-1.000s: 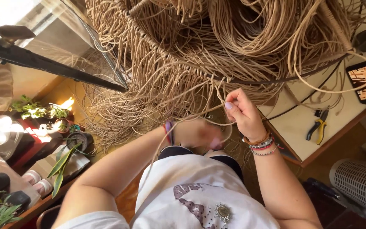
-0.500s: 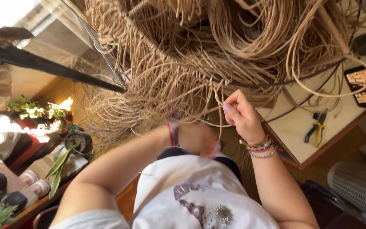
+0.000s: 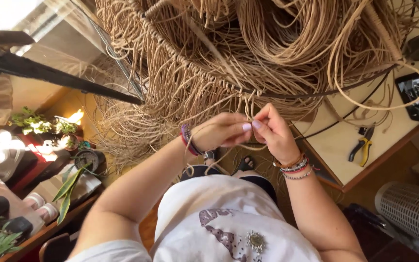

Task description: The person is weaving long, thin fiber strands onto a circular frame, likely creating a lampshade or basket, by looping and knotting each strand individually.

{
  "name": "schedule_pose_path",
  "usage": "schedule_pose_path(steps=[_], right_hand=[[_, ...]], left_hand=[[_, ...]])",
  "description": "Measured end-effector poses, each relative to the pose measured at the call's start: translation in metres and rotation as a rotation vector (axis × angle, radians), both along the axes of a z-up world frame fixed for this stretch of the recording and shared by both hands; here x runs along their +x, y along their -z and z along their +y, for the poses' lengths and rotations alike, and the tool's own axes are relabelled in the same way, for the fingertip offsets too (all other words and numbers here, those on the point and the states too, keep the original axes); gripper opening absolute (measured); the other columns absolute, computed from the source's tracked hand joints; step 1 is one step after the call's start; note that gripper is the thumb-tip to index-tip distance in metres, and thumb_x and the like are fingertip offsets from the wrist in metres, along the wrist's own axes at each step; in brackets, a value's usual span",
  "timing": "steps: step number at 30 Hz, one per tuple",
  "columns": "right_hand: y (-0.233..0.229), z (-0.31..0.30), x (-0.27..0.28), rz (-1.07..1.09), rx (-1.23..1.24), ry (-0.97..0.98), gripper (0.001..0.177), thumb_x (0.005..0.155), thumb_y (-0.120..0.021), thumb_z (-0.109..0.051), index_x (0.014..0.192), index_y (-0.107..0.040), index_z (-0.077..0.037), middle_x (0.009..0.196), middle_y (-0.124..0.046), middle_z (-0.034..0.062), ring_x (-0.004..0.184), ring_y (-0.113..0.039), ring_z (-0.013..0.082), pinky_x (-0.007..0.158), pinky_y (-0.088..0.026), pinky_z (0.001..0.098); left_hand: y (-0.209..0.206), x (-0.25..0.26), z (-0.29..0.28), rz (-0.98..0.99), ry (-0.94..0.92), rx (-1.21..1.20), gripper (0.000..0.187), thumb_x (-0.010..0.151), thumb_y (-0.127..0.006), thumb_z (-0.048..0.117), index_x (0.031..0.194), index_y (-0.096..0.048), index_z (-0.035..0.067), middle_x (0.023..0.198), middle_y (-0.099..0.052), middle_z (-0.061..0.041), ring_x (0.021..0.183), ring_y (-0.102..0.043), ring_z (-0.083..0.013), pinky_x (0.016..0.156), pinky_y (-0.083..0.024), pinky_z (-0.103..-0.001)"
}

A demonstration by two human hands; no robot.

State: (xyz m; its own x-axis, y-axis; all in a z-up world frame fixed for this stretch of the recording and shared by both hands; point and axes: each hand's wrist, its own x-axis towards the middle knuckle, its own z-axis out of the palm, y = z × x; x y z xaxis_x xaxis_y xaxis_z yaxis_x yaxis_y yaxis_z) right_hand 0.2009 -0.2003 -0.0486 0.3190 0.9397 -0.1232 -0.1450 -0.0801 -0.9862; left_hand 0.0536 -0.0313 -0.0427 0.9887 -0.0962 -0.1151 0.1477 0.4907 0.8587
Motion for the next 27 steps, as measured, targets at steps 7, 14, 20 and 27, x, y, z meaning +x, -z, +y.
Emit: schedule_pose_path(steps=[7, 14, 20, 27], right_hand=[[-0.004, 0.005, -0.006, 0.023, 0.042, 0.017, 0.007, 0.107, -0.047, -0.006, 0.11, -0.045, 0.0, 0.059, -0.041, 0.0009, 0.051, -0.039, 0.0042, 0.049, -0.033, 0.0151], [0.007, 0.012, -0.006, 0.056, 0.075, 0.005, 0.006, 0.107, -0.045, -0.006, 0.11, -0.045, -0.001, 0.057, -0.04, 0.0001, 0.049, -0.043, 0.0058, 0.048, -0.034, 0.0162], [-0.001, 0.02, -0.014, 0.062, 0.068, 0.021, 0.007, 0.107, -0.047, -0.007, 0.11, -0.045, -0.001, 0.058, -0.048, 0.003, 0.05, -0.047, 0.0056, 0.048, -0.033, 0.0161], [0.01, 0.047, -0.026, 0.112, 0.117, -0.079, 0.004, 0.106, -0.048, -0.004, 0.108, -0.045, -0.001, 0.058, -0.036, -0.0021, 0.049, -0.036, 0.0062, 0.047, -0.031, 0.0181]], left_hand=[[-0.003, -0.007, -0.002, 0.15, 0.221, 0.299, 0.021, 0.085, -0.058, 0.012, 0.102, -0.068, 0.005, 0.071, -0.068, -0.003, 0.052, -0.056, -0.0125, 0.042, -0.043, -0.025], [-0.018, -0.019, -0.005, 0.008, 0.602, 0.825, 0.024, 0.092, -0.054, 0.025, 0.105, -0.072, 0.018, 0.101, -0.073, -0.001, 0.091, -0.068, -0.0176, 0.086, -0.055, -0.04], [0.034, -0.016, -0.011, -0.028, 0.064, 0.066, 0.027, 0.11, -0.047, 0.019, 0.107, -0.063, -0.003, 0.084, -0.069, -0.012, 0.044, -0.051, -0.0047, 0.037, -0.035, -0.016], [0.002, -0.048, -0.005, 0.242, 0.238, 1.11, 0.029, 0.093, -0.06, 0.04, 0.085, -0.072, 0.015, 0.079, -0.074, -0.009, 0.08, -0.075, -0.0316, 0.074, -0.058, -0.042]])
